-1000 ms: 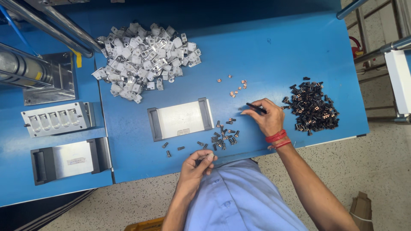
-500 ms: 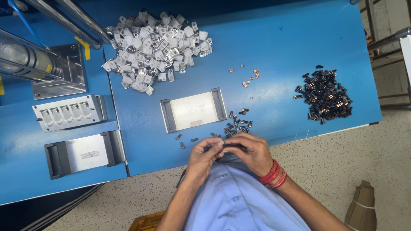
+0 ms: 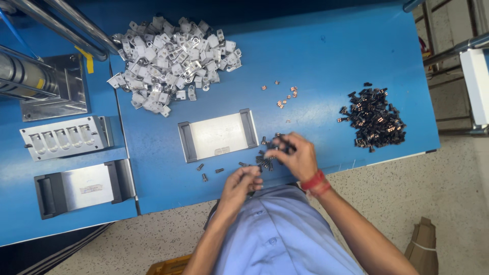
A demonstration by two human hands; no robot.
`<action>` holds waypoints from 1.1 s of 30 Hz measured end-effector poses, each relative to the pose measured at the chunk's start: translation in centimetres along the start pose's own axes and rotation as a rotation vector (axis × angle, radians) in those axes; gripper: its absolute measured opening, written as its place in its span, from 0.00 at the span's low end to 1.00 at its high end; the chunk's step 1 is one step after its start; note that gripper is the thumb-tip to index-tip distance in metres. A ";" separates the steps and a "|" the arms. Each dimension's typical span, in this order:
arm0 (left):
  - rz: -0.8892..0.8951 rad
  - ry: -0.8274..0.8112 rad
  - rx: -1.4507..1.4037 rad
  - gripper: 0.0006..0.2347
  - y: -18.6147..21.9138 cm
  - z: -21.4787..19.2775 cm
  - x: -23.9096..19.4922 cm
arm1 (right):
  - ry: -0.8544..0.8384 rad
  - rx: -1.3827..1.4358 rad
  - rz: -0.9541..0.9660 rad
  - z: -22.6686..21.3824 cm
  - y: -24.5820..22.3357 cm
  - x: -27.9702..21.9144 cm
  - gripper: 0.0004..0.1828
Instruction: The person repeatedly picks small white plastic housings and copper-colored metal pieces from piles on a blue workbench, inserts the metal pieces into the housings, and places the assembled units into a metal tray. The person also moves a metal fixture aside to access the workspace.
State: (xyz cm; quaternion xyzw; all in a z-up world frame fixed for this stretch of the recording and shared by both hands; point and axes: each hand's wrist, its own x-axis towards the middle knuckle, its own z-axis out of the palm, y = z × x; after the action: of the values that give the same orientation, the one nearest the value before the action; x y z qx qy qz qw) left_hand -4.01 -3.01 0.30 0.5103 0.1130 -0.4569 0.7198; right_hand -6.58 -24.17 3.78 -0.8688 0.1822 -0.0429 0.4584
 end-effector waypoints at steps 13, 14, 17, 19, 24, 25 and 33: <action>0.053 0.164 -0.309 0.10 -0.7 1.4 -1.4 | 0.135 -0.212 0.024 -2.2 1.9 5.3 0.14; 0.071 0.164 -0.340 0.09 -1.0 1.3 -1.4 | 0.104 -0.153 0.019 -2.2 1.4 4.9 0.13; 0.103 0.157 -0.419 0.07 -1.2 0.6 -1.2 | -0.053 0.080 -0.275 -2.2 -0.5 2.2 0.08; 0.093 0.142 -0.469 0.06 -1.3 0.2 -1.0 | -0.166 0.148 -0.396 -1.8 -2.0 -0.1 0.11; 0.085 0.085 -0.490 0.06 -1.1 -0.6 -1.0 | -0.159 0.214 -0.295 -0.6 -4.2 -3.4 0.16; 0.090 0.060 -0.470 0.06 -0.9 -0.8 -1.2 | -0.136 0.217 -0.322 -0.4 -4.6 -3.7 0.16; -0.037 -0.081 -0.148 0.14 1.1 -1.9 -1.7 | -0.220 0.033 -0.260 -0.2 -4.8 -4.8 0.19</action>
State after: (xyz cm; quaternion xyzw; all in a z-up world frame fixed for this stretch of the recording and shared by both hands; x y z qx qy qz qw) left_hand -3.52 -0.47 1.20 0.4347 0.1267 -0.4806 0.7510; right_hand -9.77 -20.17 8.28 -0.8768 0.0162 -0.0094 0.4804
